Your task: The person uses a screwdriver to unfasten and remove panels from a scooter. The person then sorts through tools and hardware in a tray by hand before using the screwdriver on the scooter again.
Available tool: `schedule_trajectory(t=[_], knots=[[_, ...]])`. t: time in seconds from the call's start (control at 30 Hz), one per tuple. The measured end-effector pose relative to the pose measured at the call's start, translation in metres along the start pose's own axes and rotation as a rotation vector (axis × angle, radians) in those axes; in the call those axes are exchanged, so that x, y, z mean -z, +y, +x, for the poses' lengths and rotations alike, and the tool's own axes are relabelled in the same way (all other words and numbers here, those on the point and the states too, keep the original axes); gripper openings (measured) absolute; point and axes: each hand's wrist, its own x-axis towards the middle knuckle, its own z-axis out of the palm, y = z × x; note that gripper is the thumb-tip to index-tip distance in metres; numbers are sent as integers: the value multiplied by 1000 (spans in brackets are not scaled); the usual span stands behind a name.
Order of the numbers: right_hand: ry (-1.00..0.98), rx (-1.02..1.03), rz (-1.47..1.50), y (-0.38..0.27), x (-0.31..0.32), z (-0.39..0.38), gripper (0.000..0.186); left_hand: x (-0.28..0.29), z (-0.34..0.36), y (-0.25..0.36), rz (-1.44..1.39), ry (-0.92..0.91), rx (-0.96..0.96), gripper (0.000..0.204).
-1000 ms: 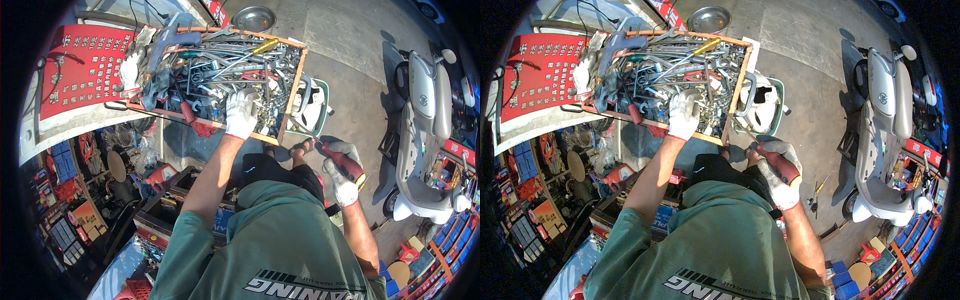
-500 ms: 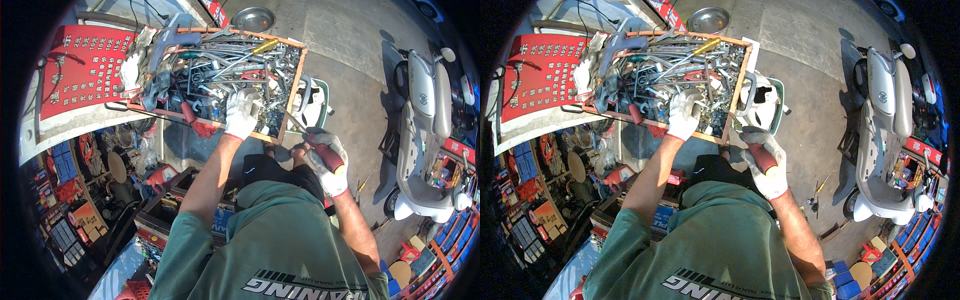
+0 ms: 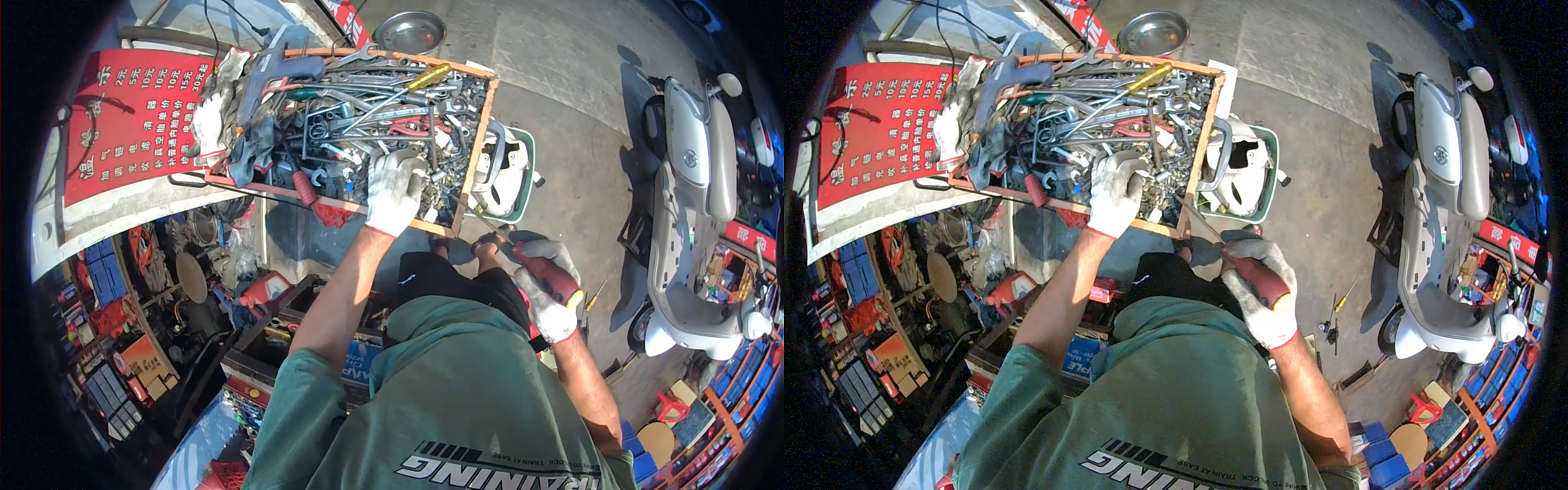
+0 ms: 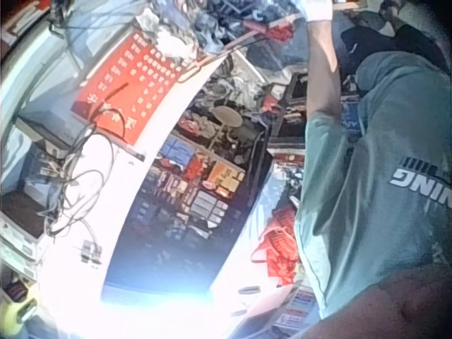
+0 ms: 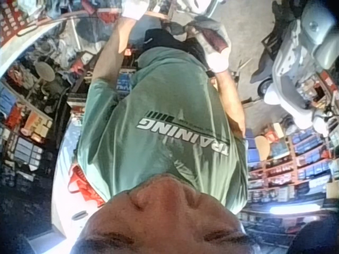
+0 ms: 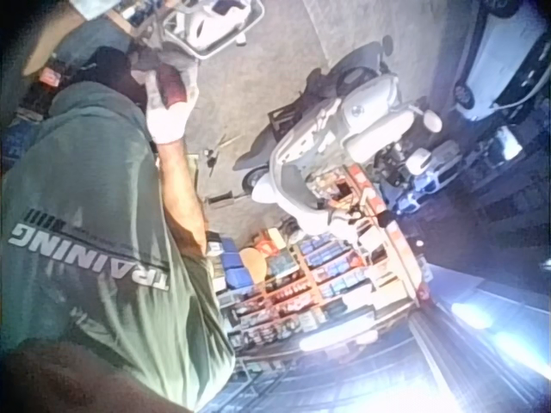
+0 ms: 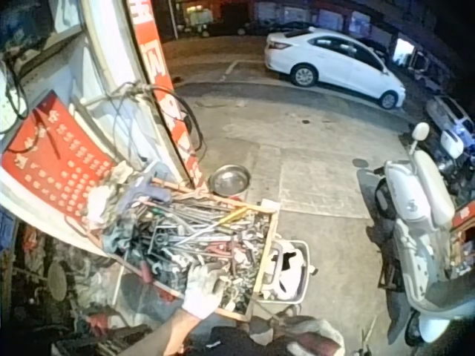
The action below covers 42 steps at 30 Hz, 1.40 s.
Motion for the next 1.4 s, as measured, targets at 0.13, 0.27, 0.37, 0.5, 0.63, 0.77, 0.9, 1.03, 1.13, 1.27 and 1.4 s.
schedule_trajectory(t=[0.13,0.27,0.37,0.5,0.63,0.77,0.9,1.03,1.13,1.27,1.4], knots=[[-19,21,56,5,-15,14,31,0,1,6,-16,-17,10,25],[-101,18,29,10,-22,17,25,2,3,15,35,-41,-31,24],[-145,71,-42,13,-20,14,28,1,-1,17,79,-84,-50,26],[-56,77,-26,3,-16,14,29,1,-6,16,74,-124,-20,24],[73,-50,228,5,-14,20,33,-2,-5,18,123,-183,10,20],[30,-38,60,0,-5,19,33,-5,-1,25,143,-226,5,20],[27,-52,71,12,-14,22,32,-12,1,28,168,-233,-7,21],[-9,-116,144,24,-21,20,27,-12,-4,30,165,-239,-9,24],[214,-355,587,30,-25,20,26,-8,-11,37,195,-246,-7,30],[306,-389,686,43,-16,20,26,-8,-19,35,223,-265,2,35],[138,-203,306,30,-19,27,27,-9,-15,37,235,-294,13,34]])
